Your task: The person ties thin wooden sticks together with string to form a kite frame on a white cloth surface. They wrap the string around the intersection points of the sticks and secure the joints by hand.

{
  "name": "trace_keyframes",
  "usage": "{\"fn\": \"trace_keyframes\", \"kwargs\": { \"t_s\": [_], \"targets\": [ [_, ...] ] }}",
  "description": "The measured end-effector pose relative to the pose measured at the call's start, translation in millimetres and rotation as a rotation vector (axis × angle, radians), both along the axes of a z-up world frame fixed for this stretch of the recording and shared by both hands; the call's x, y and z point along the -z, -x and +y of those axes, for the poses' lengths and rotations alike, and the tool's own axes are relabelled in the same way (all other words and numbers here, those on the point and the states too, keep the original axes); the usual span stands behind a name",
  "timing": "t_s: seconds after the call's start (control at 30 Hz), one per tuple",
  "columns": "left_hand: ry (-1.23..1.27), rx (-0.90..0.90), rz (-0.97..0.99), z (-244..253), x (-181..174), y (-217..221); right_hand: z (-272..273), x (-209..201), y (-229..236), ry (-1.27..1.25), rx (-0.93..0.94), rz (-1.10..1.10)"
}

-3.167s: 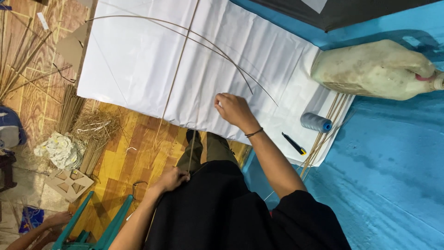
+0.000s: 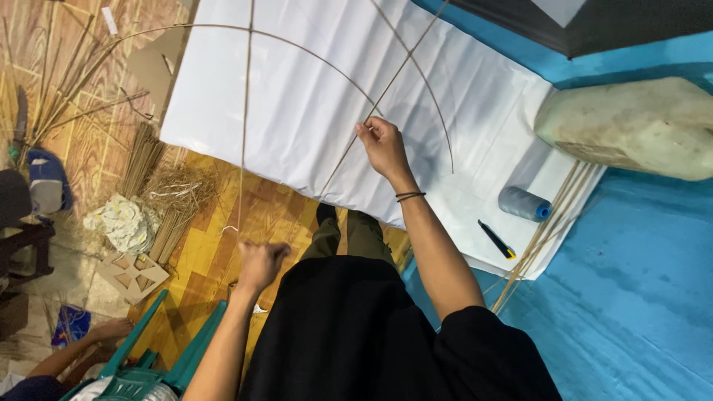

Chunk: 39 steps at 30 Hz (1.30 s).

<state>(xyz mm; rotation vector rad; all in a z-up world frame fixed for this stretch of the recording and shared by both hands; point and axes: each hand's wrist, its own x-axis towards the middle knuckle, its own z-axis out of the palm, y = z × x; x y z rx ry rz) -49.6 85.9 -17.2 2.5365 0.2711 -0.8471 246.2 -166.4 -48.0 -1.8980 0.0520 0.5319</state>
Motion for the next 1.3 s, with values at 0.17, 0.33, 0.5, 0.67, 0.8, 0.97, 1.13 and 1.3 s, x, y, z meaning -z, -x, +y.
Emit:
{"fn": "trace_keyframes", "kwargs": {
  "t_s": [0.17,0.33,0.5,0.67,0.8,0.97,1.13,1.3],
  "targets": [
    [0.485,-0.199,0.222,-25,25,34,-33,-66,3,0.274,-0.206,0.057],
    [0.734,-0.311,0.406,-32,32,44,-75,-57,-19,0.430,-0.602,0.073],
    [0.762,-0.422,0.422,-44,27,41,-78,-75,-57,0.485,-0.728,0.009],
    [0.773,-0.530,0.365,-67,41,51,-61,-63,-90,0.609,-0.769,-0.165],
    [0.744,-0.561,0.416,-85,35,46,-40,-44,-107,0.618,-0.650,-0.323],
    [0.845,-0.572,0.414,-99,16,25,-18,-26,-111,0.550,-0.541,-0.276],
    [0.782,-0.552,0.372,-99,19,29,-27,-25,-112,0.533,-0.453,-0.316],
    [0.724,-0.446,0.327,-69,60,75,-133,-84,-107,0.739,-0.722,-0.371]
  ]
}}
